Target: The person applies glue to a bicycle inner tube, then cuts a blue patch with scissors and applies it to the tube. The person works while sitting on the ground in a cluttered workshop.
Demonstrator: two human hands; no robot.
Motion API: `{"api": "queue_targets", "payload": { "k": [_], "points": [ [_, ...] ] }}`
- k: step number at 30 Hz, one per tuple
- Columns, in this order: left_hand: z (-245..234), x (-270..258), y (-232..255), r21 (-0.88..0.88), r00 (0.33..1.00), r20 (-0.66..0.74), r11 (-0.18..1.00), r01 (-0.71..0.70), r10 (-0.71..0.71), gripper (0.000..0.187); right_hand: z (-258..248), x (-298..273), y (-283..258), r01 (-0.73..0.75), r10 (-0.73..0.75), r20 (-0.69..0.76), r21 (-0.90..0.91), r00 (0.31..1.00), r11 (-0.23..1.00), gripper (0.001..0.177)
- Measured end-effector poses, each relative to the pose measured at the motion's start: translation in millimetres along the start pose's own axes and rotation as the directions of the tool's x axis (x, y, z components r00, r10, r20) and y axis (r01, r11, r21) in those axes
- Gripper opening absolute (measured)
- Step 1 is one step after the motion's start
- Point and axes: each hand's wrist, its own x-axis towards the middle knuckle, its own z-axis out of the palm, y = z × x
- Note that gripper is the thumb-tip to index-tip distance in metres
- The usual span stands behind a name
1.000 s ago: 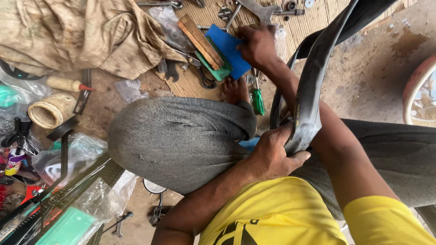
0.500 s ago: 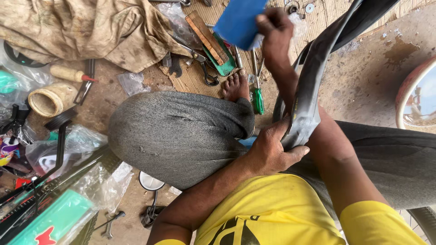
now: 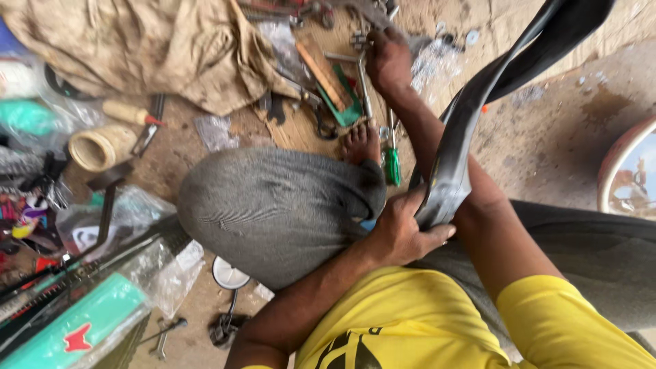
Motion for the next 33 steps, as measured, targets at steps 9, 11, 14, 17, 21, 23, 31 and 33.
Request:
{"api": "queue_targets", "payload": {
  "k": [9, 11, 14, 17, 21, 23, 31, 33],
  "points": [
    [-4.9, 18.2, 13.6, -0.027, 0.98, 0.106, 0.985, 0.172, -0.168, 0.055, 23.9, 12.7, -19.0, -0.332, 0.332, 0.005, 0.055, 0.943, 0.942, 0.034],
    [-5.9, 20.9, 20.5, -0.108, 0.964, 0.138, 0.964, 0.244, -0.229, 0.053, 17.8, 8.4, -22.8, -0.373, 0.384, 0.0, 0.237, 0.923, 0.897, 0.029],
    [-9.2, 24.6, 26.9, -0.118, 0.976, 0.134, 0.976, 0.185, -0.169, 0.051, 1.4, 3.0, -31.5, -0.442, 0.438, 0.1, 0.376, 0.893, 0.814, 0.025],
    [-8.0, 17.8, 31.6, -0.118, 0.989, 0.136, 0.99, 0.078, -0.061, 0.051, -42.9, -29.7, -18.8, -0.347, 0.29, 0.226, 0.28, 0.93, 0.895, 0.02],
    [-3.8, 28.9, 52.4, -0.198, 0.983, 0.168, 0.979, -0.044, 0.078, 0.055, -142.2, -70.3, 13.7, -0.004, -0.021, 0.397, 0.062, 0.918, 0.998, 0.032],
    [-5.3, 31.2, 75.1, -0.05, 0.964, 0.137, 0.974, -0.221, 0.226, 0.051, -215.1, -96.7, 9.5, 0.149, -0.135, 0.359, -0.011, 0.923, 0.989, 0.03],
    [25.9, 53.5, 168.8, 0.013, 0.95, 0.243, 0.979, -0.203, 0.193, 0.051, -438.7, -126.5, -88.0, -0.095, 0.145, 0.199, -0.241, 0.969, 0.966, 0.029],
    [31.6, 63.5, 183.0, 0.013, 0.935, 0.262, 0.968, -0.249, 0.237, 0.051, -460.3, -115.4, -93.0, -0.091, 0.096, 0.04, -0.121, 0.995, 0.989, 0.023]
  ]
}}
